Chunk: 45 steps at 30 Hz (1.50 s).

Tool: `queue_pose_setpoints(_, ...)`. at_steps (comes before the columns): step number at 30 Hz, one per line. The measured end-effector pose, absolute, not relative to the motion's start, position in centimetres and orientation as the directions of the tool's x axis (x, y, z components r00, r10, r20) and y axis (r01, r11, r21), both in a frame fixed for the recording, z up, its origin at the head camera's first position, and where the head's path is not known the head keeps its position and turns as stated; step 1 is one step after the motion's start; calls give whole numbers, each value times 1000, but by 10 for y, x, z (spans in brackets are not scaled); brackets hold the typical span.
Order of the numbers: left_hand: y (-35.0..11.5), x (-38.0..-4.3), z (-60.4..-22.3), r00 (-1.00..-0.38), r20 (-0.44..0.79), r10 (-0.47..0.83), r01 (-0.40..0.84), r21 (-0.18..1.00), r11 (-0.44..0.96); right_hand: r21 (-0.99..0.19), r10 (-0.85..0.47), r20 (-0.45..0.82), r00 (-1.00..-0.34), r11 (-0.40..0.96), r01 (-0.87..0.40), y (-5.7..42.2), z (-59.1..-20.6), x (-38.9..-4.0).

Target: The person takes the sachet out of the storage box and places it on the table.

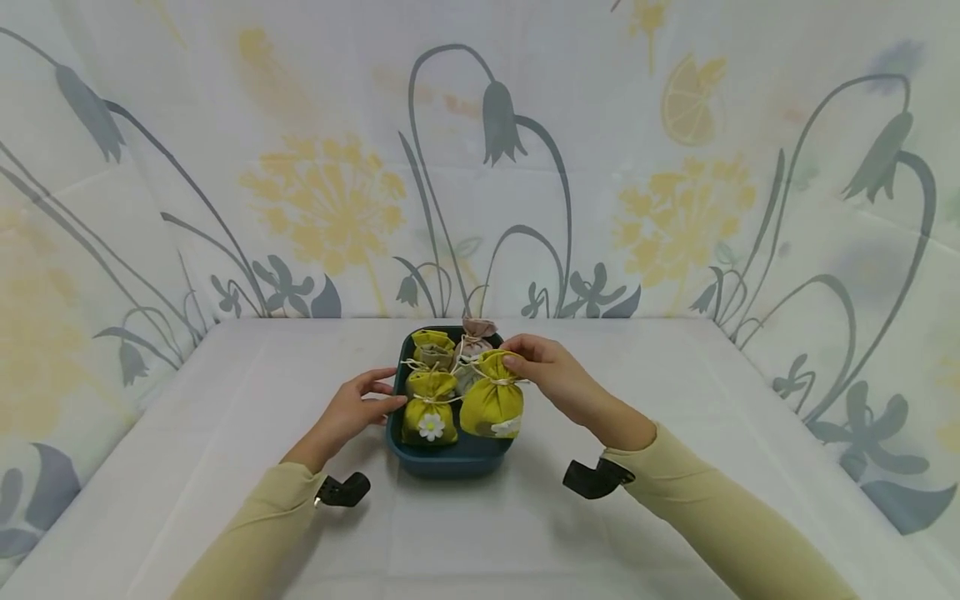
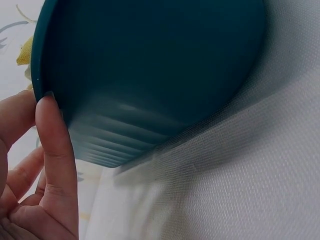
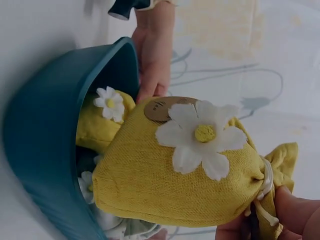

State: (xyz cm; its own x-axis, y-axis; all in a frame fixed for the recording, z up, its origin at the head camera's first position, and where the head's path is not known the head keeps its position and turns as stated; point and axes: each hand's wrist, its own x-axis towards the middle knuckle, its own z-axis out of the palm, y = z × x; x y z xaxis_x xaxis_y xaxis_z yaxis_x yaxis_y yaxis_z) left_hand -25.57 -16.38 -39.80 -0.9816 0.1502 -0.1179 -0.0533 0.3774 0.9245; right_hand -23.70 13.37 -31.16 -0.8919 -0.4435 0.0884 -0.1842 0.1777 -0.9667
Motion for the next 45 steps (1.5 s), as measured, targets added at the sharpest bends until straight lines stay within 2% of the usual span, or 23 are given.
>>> queue_pose_setpoints(13,-163,-255,-398,-983,-122,138,-67,935,350,-957,-317,128,-940,209,-200,168,-308,-228)
queue_pose_setpoints(19,-162,-248,-393,-982,-91,163,-33,944,328,-963,-255,152,-955,181,-202,187,-311,-232)
queue_pose_setpoints(25,-157,-234,-371,-981,-102,168,-43,946,322,-963,-207,172,-963,171,-209,200,-313,-243)
queue_pose_setpoints(36,-164,-252,-398,-982,-95,161,-39,946,322,-958,-145,191,-971,186,-216,211,-329,-273)
queue_pose_setpoints(45,-165,-254,-401,-984,-90,157,-34,945,326,-957,-95,191,-977,203,-207,211,-343,-296)
